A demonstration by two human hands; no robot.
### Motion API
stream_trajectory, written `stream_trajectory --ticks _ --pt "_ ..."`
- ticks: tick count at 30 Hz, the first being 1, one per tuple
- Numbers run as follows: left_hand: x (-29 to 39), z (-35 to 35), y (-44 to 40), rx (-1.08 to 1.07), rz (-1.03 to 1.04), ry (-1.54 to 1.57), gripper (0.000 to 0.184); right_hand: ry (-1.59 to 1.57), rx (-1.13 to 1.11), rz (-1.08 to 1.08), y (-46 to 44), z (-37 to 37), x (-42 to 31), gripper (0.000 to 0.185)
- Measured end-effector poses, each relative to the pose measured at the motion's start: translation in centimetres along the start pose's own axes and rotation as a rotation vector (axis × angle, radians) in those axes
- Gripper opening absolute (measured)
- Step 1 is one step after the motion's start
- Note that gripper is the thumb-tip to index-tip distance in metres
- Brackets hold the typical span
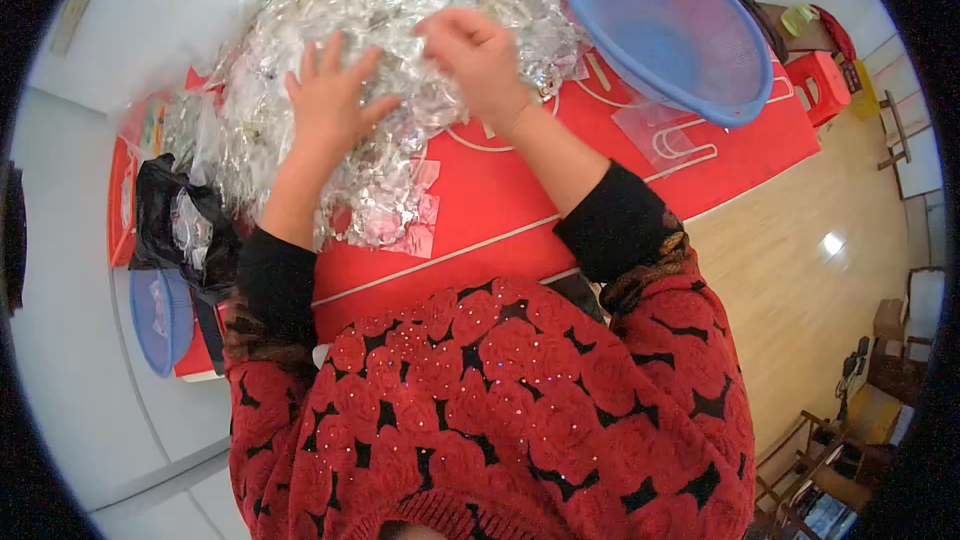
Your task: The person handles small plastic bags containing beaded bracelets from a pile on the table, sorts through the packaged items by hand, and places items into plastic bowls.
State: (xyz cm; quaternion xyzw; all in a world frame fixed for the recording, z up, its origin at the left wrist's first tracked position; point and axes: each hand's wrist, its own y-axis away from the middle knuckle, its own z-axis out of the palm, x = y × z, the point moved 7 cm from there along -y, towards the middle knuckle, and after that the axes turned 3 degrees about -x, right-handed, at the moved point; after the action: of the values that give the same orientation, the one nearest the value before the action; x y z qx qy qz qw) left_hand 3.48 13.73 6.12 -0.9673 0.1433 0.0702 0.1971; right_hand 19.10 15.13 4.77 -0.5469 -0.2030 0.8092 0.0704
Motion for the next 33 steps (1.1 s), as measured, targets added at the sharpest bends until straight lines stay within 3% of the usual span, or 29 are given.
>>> stream_trajectory --ticks 3,6,9,13,16,20,22,26,29,33 --pt "-1.8 0.1 -1.5 0.067 -0.086 -0.023 0.048 0.248 -0.348 -0.129 3.2 5.1 0.5 0.014" --pt "-3.2 -0.5 -2.9 0.223 -0.138 -0.008 0.047 0.448 -0.729 -0.484 7.3 9.6 -0.2 0.009" --pt "1.2 -2.4 -4.1 0.337 0.079 0.207 0.048 0.489 -0.973 -0.523 10.5 11.8 1.8 0.012" --pt "11.4 -2.6 -5.4 0.075 0.498 0.404 0.048 0.619 -1.164 -0.546 12.0 12.6 3.1 0.009" --pt "17.2 -0.5 -5.6 -0.15 0.654 0.166 0.048 0.615 -1.179 -0.358 11.6 12.2 2.8 0.017" --pt "18.6 1.8 -8.5 -0.311 0.584 0.09 0.051 0.348 -0.829 -0.522 10.4 11.3 1.4 0.017" --pt "17.6 3.1 -9.8 -0.332 0.484 0.045 0.052 0.364 -0.843 -0.523 10.2 11.1 0.8 0.016" --pt "14.5 2.9 -9.8 -0.307 0.44 0.067 0.036 0.512 -1.129 -0.37 10.6 11.3 2.7 0.014" --pt "11.6 1.5 -10.0 -0.004 0.471 0.011 0.026 0.499 -1.142 -0.383 10.7 11.3 3.2 0.011" --pt "5.4 -1.4 -9.8 0.048 0.308 0.115 0.018 0.449 -1.119 -0.399 10.6 11.4 3.3 0.012"
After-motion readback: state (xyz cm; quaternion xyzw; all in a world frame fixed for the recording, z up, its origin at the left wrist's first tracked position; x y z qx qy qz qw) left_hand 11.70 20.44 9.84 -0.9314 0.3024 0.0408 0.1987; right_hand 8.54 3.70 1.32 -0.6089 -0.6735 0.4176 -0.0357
